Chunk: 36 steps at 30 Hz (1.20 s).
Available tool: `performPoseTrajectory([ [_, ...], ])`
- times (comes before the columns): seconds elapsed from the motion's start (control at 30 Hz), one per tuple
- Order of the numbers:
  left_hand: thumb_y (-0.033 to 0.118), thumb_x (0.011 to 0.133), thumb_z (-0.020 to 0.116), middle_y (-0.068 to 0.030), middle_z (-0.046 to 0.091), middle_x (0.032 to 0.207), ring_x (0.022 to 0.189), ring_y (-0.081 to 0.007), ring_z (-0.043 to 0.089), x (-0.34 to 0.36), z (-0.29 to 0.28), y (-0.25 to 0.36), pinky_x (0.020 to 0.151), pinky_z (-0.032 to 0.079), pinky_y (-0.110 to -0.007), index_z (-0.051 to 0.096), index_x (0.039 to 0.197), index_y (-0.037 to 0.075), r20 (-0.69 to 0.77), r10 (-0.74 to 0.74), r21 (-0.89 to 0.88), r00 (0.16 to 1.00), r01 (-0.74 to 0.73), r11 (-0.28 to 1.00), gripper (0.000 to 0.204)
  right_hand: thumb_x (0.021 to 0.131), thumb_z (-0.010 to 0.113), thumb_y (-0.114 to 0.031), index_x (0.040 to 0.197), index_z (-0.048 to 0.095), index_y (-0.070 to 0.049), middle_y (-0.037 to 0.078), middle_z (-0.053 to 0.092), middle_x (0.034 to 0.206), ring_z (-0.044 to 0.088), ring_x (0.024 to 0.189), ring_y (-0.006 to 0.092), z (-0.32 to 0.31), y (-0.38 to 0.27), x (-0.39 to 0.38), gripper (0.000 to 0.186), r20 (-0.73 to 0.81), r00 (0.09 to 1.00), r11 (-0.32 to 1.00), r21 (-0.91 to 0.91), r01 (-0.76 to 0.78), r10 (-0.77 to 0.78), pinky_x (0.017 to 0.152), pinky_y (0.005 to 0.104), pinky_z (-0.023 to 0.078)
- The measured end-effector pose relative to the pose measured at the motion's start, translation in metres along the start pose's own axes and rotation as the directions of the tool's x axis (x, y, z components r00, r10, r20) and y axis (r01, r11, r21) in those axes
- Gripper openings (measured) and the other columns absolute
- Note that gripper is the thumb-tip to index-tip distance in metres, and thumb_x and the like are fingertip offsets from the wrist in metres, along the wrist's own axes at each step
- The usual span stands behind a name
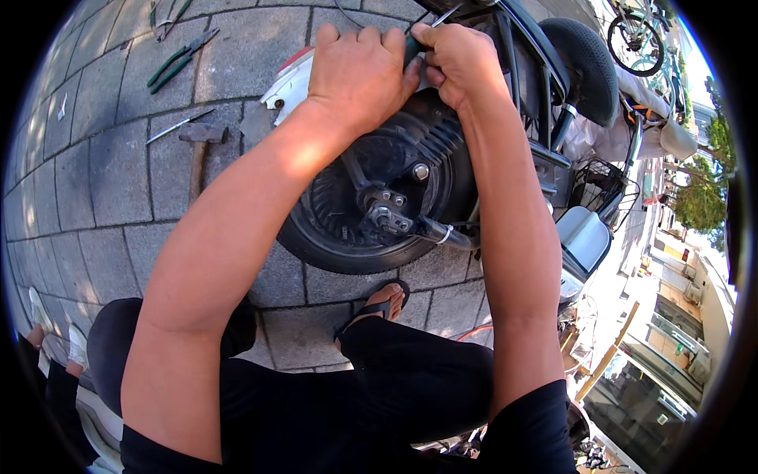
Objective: The person uses a handheld angle grinder to smooth a metal bracket on a white scooter, then uses a hammer and punch to adjust a rear wheel component, and finally uses a screwdriver to tighten fasteners on the rear fender area.
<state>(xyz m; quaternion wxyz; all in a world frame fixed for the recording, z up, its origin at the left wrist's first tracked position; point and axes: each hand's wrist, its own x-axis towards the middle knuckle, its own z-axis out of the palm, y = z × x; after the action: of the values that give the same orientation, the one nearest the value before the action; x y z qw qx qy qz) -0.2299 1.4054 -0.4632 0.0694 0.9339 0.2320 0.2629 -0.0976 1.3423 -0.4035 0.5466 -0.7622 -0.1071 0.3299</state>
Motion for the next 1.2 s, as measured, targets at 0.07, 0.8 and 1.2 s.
performPoseTrajectory([
  [0.07,0.045,0.099,0.068,-0.0107,0.076,0.098,0.091,-0.0307,0.074,0.002,-0.001,0.000,0.086,0.046,-0.048,0.068,0.107,0.010,0.016,-0.007,-0.008,1.000,0.007,1.000,0.036,0.093,0.076,-0.008,0.089,0.067,0.003,0.008,0.058,0.074,0.048,0.057,0.0178,0.003,-0.003,-0.002,0.015,-0.044,0.999,0.998,-0.056,-0.013,0.011,0.049,0.0351,0.037],
  [0.8,0.045,0.096,0.070,-0.0073,0.074,0.095,0.091,-0.0264,0.072,0.000,0.002,-0.010,0.086,0.043,-0.046,0.065,0.105,0.011,-0.083,0.017,-0.024,0.996,-0.019,1.000,0.036,0.102,0.073,-0.011,0.093,0.066,0.001,0.006,0.055,0.074,0.047,0.060,0.0151,-0.004,-0.005,0.001,0.016,0.109,0.991,0.997,0.009,-0.081,0.079,0.050,0.0310,0.036],
  [1.2,0.037,0.085,0.079,-0.0082,0.067,0.089,0.085,-0.0281,0.067,0.006,0.004,-0.016,0.085,0.042,-0.044,0.064,0.100,0.010,-0.020,0.036,-0.212,0.999,-0.039,0.976,0.034,0.107,0.068,-0.016,0.110,0.072,0.002,-0.006,0.050,0.070,0.038,0.050,0.0030,0.011,-0.011,-0.012,0.019,0.011,0.993,0.991,-0.063,-0.117,0.118,0.043,0.0233,0.031],
])
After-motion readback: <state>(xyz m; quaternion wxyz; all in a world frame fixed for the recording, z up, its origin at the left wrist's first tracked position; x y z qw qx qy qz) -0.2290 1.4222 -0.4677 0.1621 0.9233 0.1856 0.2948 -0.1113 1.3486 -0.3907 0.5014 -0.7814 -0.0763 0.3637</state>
